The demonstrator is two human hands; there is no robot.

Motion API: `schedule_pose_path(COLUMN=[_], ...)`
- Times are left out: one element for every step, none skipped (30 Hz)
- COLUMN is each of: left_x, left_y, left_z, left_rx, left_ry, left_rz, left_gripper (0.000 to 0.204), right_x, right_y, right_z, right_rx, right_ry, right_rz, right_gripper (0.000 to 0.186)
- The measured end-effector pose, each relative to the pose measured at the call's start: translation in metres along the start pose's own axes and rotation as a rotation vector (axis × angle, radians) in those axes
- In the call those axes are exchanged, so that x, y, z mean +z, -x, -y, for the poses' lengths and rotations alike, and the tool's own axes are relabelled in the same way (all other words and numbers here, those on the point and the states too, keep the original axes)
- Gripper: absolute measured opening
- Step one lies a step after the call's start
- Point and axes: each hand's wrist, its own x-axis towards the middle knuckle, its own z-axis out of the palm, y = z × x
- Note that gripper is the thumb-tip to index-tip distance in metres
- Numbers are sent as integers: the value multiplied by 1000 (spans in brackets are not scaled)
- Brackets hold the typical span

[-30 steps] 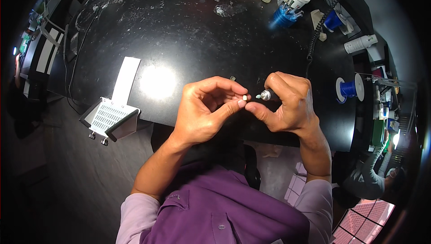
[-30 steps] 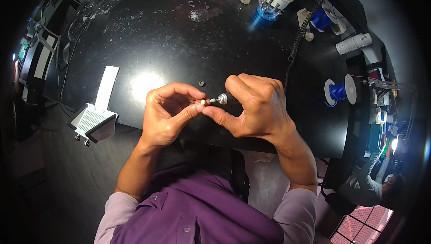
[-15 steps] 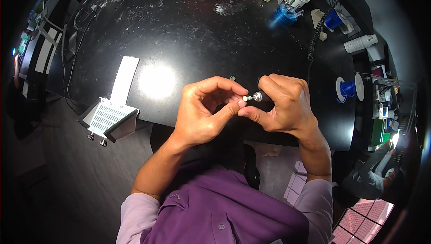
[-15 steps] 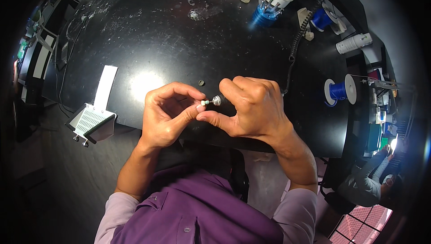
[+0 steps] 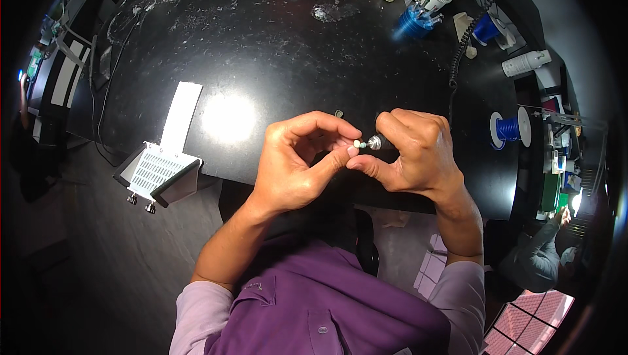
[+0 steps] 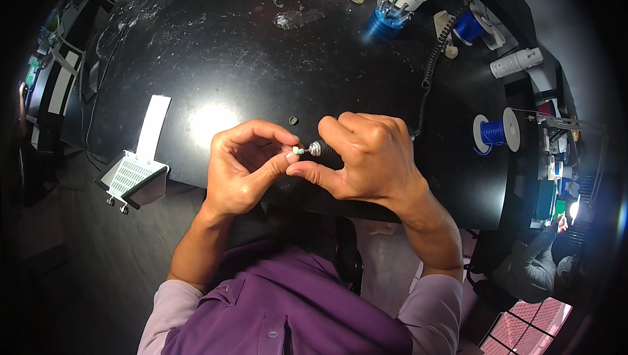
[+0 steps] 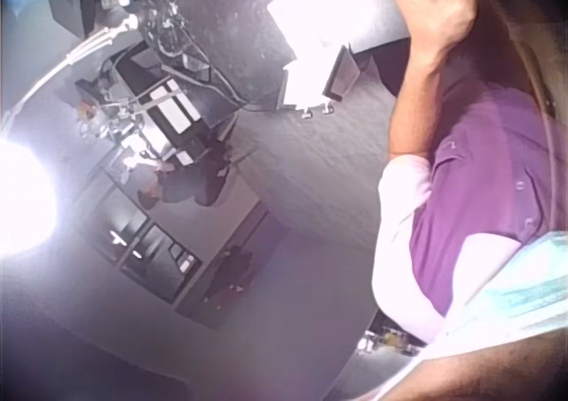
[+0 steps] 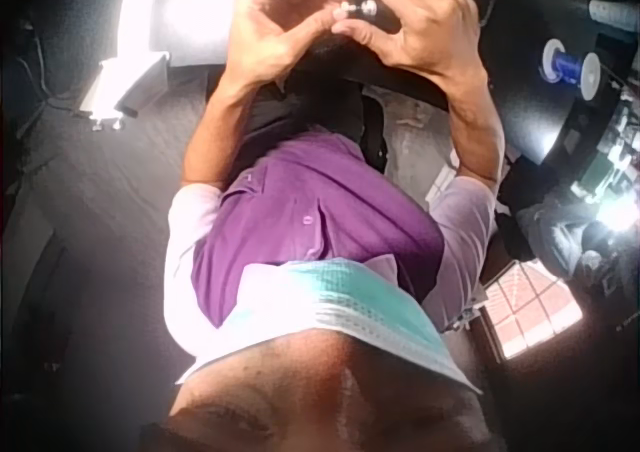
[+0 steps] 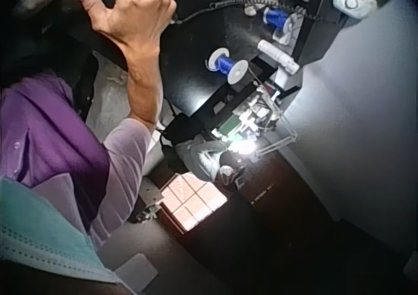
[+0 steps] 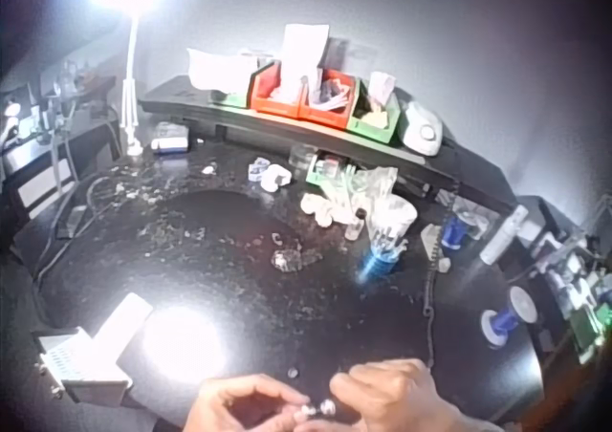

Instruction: The person removes a dental crown from a model, walks to another workstation, and grinds the crown using a rotary handpiece.

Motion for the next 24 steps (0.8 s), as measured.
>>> schedule_pose_path(left_x=[0, 0, 0, -1, -1, -1, -2, -1, -1, -1, -1, -1, -1, -1, -1, -1, -1, 0, 0, 0, -1, -1, -1, 0], left_y=[0, 0, 0, 0, 0, 0, 0, 0, -1, -1, -1, -1, -1, -1, -1, -1, -1, -1, -1, -1, -1, -1, -1, -1], left_z=[0, 0, 1, 1, 2, 2, 3, 3, 4, 4, 4, 4, 4, 4, 3, 3, 3, 3, 2, 2, 3, 3, 3, 3], left_rx=[-18, -17, -9, 0, 1, 18, 34, 34, 56, 76, 76, 75, 75, 75, 76, 77, 77, 71, 65, 64, 66, 68, 68, 69], left_ry=[20, 20, 17, 14, 14, 7, 0, 0, -14, -29, -29, -32, -35, -35, -34, -33, -33, -31, -29, -29, -31, -34, -34, -29], left_rz=[2, 2, 4, 5, 5, 13, 22, 21, 14, 8, 8, 9, 10, 11, 15, 19, 19, 16, 11, 11, 13, 15, 15, 13], left_gripper=[17, 17, 17, 17, 17, 17, 16, 16, 16, 16, 16, 16, 17, 17, 17, 17, 17, 17, 17, 17, 17, 17, 17, 17], right_x=[0, 0, 0, 0, 0, 0, 0, -1, -1, -1, -1, -1, 0, 1, 1, 1, 1, 1, 1, 1, 0, 1, 1, 1], right_y=[0, 1, 1, 1, 1, 1, 1, 1, 1, 1, 1, 1, 1, 2, 2, 2, 2, 2, 2, 2, 2, 2, 1, 1], right_z=[0, 0, 1, 1, 0, 0, 0, 0, 0, 0, 0, -1, -1, -1, -1, -1, -2, -2, -1, -1, -1, -1, -1, -1], right_rx=[-1, -2, -4, -5, -2, 1, 1, 3, 6, 6, 7, 7, 8, 8, 9, 9, 11, 14, 14, 22, 30, 30, 17, 3], right_ry=[0, 14, 27, 27, 27, 27, 27, 28, 29, 29, 26, 23, 23, 17, 10, 10, 8, 5, 4, 5, 5, 5, 2, -1], right_rz=[0, 9, 17, 17, 10, 3, 4, 7, 10, 10, 12, 13, 13, 9, 4, 4, 8, 12, 12, 21, 30, 31, 17, 3], right_gripper=[63, 64, 64, 64, 65, 66, 66, 66, 67, 67, 67, 67, 67, 68, 68, 68, 68, 68, 68, 69, 69, 69, 68, 68])
